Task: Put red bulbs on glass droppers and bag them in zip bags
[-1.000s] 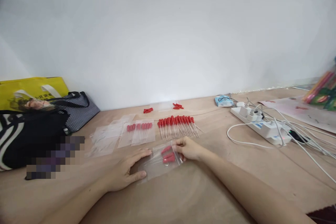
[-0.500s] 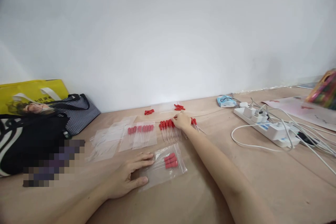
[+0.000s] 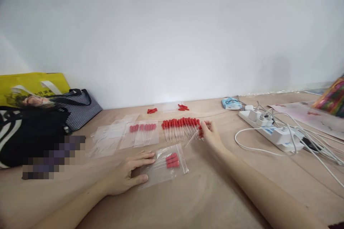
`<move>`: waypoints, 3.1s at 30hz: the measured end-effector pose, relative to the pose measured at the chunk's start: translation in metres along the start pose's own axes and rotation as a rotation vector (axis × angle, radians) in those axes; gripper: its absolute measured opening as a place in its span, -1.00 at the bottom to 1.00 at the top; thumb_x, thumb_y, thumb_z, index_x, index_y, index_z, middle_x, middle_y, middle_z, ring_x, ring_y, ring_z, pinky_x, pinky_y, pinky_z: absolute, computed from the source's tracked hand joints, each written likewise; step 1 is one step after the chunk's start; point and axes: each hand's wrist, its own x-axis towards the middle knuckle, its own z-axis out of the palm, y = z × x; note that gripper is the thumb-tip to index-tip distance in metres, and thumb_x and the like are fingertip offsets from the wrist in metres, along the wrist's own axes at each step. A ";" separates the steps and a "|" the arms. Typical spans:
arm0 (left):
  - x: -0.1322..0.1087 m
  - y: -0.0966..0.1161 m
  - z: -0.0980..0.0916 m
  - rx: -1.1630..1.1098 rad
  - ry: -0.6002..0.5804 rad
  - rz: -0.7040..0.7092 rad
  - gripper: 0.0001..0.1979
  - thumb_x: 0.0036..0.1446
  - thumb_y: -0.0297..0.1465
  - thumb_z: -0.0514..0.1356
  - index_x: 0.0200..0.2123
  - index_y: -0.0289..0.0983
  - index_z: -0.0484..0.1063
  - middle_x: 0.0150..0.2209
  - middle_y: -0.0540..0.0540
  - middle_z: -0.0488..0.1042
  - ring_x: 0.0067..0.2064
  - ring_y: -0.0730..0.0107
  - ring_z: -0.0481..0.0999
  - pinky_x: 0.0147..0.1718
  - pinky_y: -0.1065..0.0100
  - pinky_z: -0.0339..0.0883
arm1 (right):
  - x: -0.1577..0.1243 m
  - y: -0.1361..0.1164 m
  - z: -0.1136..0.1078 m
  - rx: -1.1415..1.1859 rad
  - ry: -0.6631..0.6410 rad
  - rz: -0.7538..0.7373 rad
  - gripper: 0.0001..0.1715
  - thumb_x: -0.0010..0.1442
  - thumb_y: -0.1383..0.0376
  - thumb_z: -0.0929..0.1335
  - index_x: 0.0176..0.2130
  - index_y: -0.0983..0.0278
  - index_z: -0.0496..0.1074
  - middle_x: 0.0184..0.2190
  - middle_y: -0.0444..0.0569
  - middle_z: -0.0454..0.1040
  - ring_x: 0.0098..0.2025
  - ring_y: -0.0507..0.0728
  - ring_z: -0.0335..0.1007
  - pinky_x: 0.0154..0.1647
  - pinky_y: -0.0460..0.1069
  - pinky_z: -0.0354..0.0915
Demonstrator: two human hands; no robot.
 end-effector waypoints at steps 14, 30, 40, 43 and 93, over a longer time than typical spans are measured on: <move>-0.002 0.006 0.001 0.038 0.039 -0.063 -0.46 0.04 -0.16 0.11 0.10 -0.10 0.11 0.11 -0.04 0.21 0.09 0.18 0.21 0.05 0.16 0.10 | -0.047 0.012 0.023 0.367 -0.293 0.439 -0.88 0.00 0.34 0.34 -0.47 0.28 0.27 -0.49 -0.06 0.43 -0.43 0.01 0.41 -0.34 -0.08 0.35; -0.001 0.008 0.001 0.061 0.038 -0.079 -0.47 0.05 -0.20 0.12 0.10 -0.12 0.12 0.11 -0.05 0.22 0.08 0.19 0.22 0.03 0.14 0.11 | -0.057 0.026 0.043 -0.144 -0.508 0.223 -0.60 -0.16 0.06 0.39 -0.43 0.34 0.41 -0.58 -0.05 0.46 -0.53 0.07 0.39 -0.54 -0.07 0.28; 0.002 0.001 0.002 0.043 0.003 0.011 -0.56 0.07 -0.19 0.10 0.04 -0.13 0.25 0.11 -0.06 0.21 0.14 0.22 0.16 0.12 0.11 -0.04 | 0.020 0.007 0.028 -0.917 -0.299 -0.211 -0.83 0.00 0.32 0.27 -0.45 0.29 0.46 -0.46 -0.07 0.48 -0.44 0.05 0.36 -0.41 -0.10 0.23; 0.001 -0.001 0.003 0.039 0.002 -0.002 -0.56 0.07 -0.19 0.10 0.03 -0.12 0.25 0.12 -0.07 0.19 0.15 0.21 0.14 0.12 0.10 -0.05 | 0.047 0.006 0.038 -0.990 -0.234 -0.237 -0.76 0.04 0.26 0.26 -0.34 0.29 0.47 -0.35 -0.01 0.47 -0.31 0.10 0.36 -0.29 -0.05 0.21; -0.001 0.003 0.001 0.076 -0.008 -0.132 -0.41 0.03 -0.12 0.11 0.13 -0.11 0.09 0.16 -0.05 0.13 0.17 0.09 0.06 0.10 0.03 -0.05 | -0.043 0.013 0.031 0.127 -0.373 0.360 -0.67 -0.16 0.18 0.44 -0.46 0.29 0.27 -0.62 -0.22 0.33 -0.68 -0.10 0.22 -0.70 -0.18 0.18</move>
